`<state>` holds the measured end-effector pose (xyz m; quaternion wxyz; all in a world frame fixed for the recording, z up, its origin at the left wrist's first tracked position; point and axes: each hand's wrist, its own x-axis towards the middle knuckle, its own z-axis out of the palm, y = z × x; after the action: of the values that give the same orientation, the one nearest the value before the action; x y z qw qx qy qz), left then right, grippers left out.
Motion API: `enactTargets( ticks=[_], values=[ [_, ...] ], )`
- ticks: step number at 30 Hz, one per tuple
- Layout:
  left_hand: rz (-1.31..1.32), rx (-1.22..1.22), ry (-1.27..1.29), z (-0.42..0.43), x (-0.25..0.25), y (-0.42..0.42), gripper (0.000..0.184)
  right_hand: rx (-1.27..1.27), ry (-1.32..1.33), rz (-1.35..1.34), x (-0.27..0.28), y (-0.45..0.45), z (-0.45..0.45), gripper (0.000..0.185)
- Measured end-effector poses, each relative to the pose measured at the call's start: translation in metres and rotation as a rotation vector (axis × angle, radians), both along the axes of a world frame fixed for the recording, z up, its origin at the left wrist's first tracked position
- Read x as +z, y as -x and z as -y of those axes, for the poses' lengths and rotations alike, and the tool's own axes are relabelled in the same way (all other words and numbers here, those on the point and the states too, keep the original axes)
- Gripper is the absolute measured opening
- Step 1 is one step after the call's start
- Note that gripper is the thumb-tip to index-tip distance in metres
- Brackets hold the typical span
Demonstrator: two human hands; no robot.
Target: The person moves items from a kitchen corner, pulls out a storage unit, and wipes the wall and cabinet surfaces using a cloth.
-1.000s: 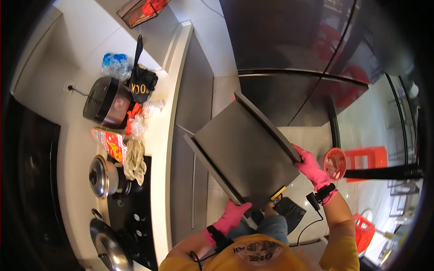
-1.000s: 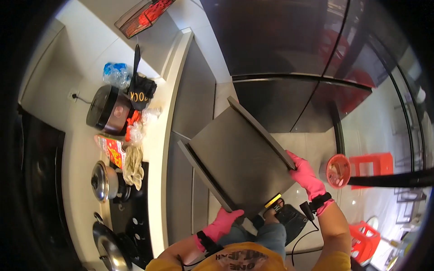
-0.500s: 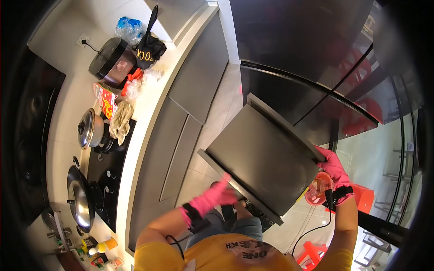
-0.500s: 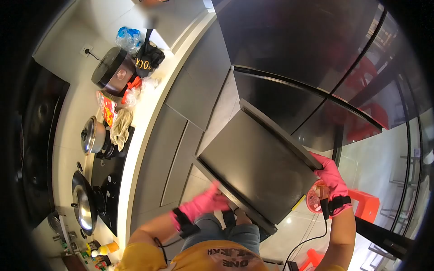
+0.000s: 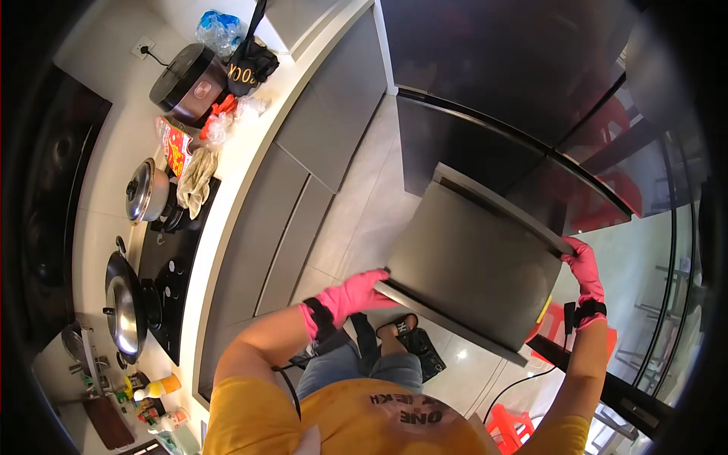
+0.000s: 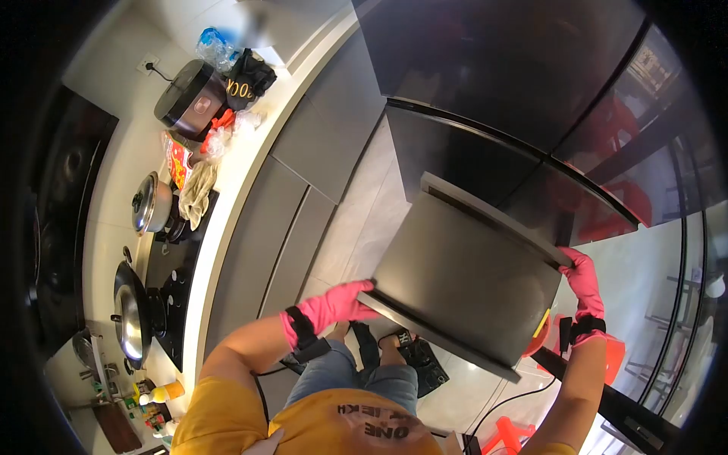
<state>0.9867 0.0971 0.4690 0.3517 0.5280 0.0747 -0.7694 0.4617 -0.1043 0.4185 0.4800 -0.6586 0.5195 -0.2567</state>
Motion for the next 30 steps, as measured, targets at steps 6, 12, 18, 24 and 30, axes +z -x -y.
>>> enactTargets(
  ticks=[6, 12, 18, 24, 30],
  values=[
    [-0.085, 0.047, -0.040, -0.031, -0.032, 0.094, 0.044, -0.164, 0.496, -0.239, 0.090, -0.029, -0.032, 0.058],
    [-0.084, -0.044, 0.072, -0.030, -0.075, 0.141, 0.057, -0.011, 0.434, -0.478, 0.136, -0.113, -0.135, 0.049],
    [0.010, -0.325, 0.152, -0.015, -0.051, 0.117, 0.086, -0.001, 0.268, -0.397, 0.089, -0.170, -0.209, 0.039],
    [-0.069, -0.370, 0.173, -0.026, -0.051, 0.066, 0.098, -0.049, 0.301, -0.252, 0.065, -0.227, -0.227, 0.029],
    [-0.020, -0.205, 0.183, -0.078, -0.077, -0.086, 0.066, -0.054, 0.498, -0.377, 0.059, -0.268, -0.223, 0.026]
  ],
)
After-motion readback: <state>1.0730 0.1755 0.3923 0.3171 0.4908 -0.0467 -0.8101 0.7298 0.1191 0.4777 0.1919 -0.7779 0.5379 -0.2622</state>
